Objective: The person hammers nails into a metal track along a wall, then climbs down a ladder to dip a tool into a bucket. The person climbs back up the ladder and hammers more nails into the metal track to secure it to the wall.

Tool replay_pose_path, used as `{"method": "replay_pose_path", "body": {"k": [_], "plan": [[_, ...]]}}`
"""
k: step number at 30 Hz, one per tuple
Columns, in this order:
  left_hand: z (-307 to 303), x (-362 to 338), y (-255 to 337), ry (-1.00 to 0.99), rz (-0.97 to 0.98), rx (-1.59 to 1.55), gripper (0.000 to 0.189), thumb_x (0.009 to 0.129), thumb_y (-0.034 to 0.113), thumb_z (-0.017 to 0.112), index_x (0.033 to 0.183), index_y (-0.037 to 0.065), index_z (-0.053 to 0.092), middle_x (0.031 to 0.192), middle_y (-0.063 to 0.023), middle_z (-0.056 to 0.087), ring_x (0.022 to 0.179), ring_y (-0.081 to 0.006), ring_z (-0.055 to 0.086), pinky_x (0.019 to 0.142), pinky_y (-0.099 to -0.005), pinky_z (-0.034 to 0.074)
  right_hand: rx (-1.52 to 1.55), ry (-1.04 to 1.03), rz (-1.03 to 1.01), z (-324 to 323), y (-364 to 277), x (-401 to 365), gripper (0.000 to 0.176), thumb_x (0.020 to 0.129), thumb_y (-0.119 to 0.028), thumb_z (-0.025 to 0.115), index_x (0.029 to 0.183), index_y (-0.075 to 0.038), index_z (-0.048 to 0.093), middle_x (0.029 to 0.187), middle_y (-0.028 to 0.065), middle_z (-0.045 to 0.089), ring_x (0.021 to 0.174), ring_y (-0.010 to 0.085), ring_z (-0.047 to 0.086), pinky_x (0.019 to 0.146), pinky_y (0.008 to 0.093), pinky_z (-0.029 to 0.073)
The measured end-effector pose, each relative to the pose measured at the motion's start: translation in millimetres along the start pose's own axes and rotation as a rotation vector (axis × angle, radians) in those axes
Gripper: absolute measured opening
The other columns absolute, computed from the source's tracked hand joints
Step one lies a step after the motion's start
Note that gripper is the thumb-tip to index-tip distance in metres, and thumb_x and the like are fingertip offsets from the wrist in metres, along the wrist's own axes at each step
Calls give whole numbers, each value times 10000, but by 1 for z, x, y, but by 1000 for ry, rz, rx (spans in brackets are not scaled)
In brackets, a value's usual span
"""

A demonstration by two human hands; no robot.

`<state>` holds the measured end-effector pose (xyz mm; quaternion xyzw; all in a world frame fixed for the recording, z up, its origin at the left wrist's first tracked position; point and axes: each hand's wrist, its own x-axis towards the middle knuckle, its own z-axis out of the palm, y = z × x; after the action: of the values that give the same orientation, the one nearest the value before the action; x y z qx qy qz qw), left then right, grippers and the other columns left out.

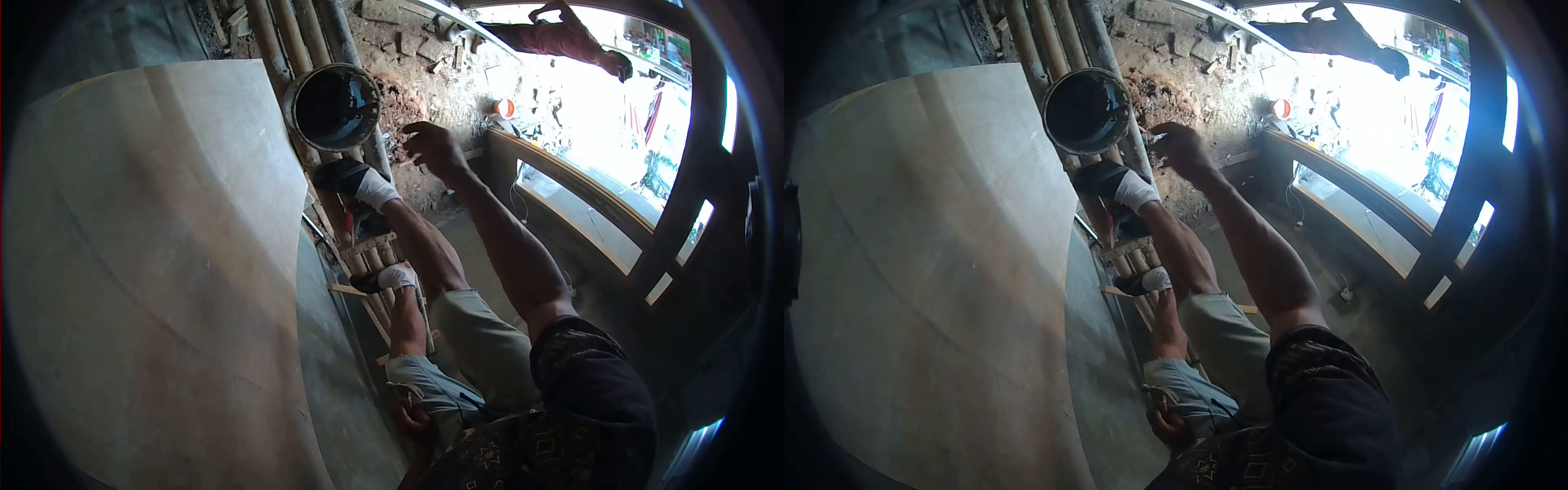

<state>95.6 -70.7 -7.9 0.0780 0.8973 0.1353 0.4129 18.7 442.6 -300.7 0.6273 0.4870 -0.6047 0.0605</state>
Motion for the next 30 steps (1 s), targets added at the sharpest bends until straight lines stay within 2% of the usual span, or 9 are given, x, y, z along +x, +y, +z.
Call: {"method": "replay_pose_path", "body": {"k": [2, 4, 6, 8, 12, 14, 17, 23, 30], "plan": [[-3, 8, 15, 10, -24, -34, 174, 914, 83, 565, 1045, -17, 619, 957, -217, 607, 896, -404, 607, 810, -458, 489, -426, 42, -246, 22, -10, 17, 312, 848, -131, 626, 1152, -104, 688, 983, 135, 727, 881, 283, 711, 734, 386, 577], [-6, 11, 19, 31, -57, -58, 158, 932, 120, 600, 1005, -16, 631, 909, -227, 601, 860, -424, 600, 761, -481, 480, -553, 55, -357, 45, -38, 25, 327, 822, -124, 629, 1141, -138, 698, 983, 138, 728, 896, 333, 712, 741, 411, 577], [-9, 9, 15, -64, -53, -76, 229, 887, 32, 519, 1096, -28, 589, 992, -212, 602, 935, -388, 603, 861, -441, 487, -680, 32, -468, 72, -39, 49, 274, 849, -175, 651, 1105, -105, 715, 902, 160, 722, 841, 305, 723, 719, 417, 565], [-8, 10, 15, -76, -69, -69, 225, 884, 29, 519, 1092, -29, 584, 986, -212, 599, 935, -386, 601, 863, -440, 486, -1173, -304, -349, 93, -57, 79, 267, 839, -175, 617, 1069, -93, 728, 961, 130, 737, 882, 321, 725, 765, 411, 586], [-11, 11, 25, -70, -130, -29, 202, 873, 17, 516, 1058, -30, 580, 962, -209, 590, 921, -384, 593, 856, -439, 483, -1266, -297, -232, 136, -58, 109, 246, 878, -209, 587, 1009, -76, 747, 992, 120, 744, 926, 304, 731, 815, 428, 584], [-15, 15, 30, -82, -127, -24, 194, 870, 18, 519, 1047, -27, 583, 960, -208, 590, 914, -384, 592, 849, -439, 483, -702, 50, -212, 156, -27, 140, 246, 907, -213, 560, 985, -101, 765, 1042, 101, 748, 960, 288, 731, 863, 452, 574], [-15, 15, 30, -90, -121, -31, 182, 866, 25, 529, 1032, -22, 588, 959, -209, 591, 901, -384, 591, 836, -440, 483, -1129, 8, -345, 180, -19, 172, 245, 916, -199, 549, 978, -129, 776, 1040, 84, 752, 964, 269, 732, 861, 452, 574], [-17, 12, 24, -73, -108, -13, 180, 864, 34, 539, 1028, -18, 591, 955, -210, 592, 892, -385, 591, 825, -442, 482, -1024, 44, -420, 186, -24, 171, 239, 889, -187, 549, 921, -94, 767, 927, 168, 740, 846, 319, 739, 745, 493, 589], [-9, -4, 11, 1, -67, 25, 183, 862, 39, 543, 1029, -17, 592, 951, -208, 592, 887, -385, 590, 818, -443, 481, -1029, 126, -400, 198, -22, 163, 205, 867, -185, 582, 869, -111, 773, 864, 136, 746, 777, 301, 742, 681, 489, 590]]}}
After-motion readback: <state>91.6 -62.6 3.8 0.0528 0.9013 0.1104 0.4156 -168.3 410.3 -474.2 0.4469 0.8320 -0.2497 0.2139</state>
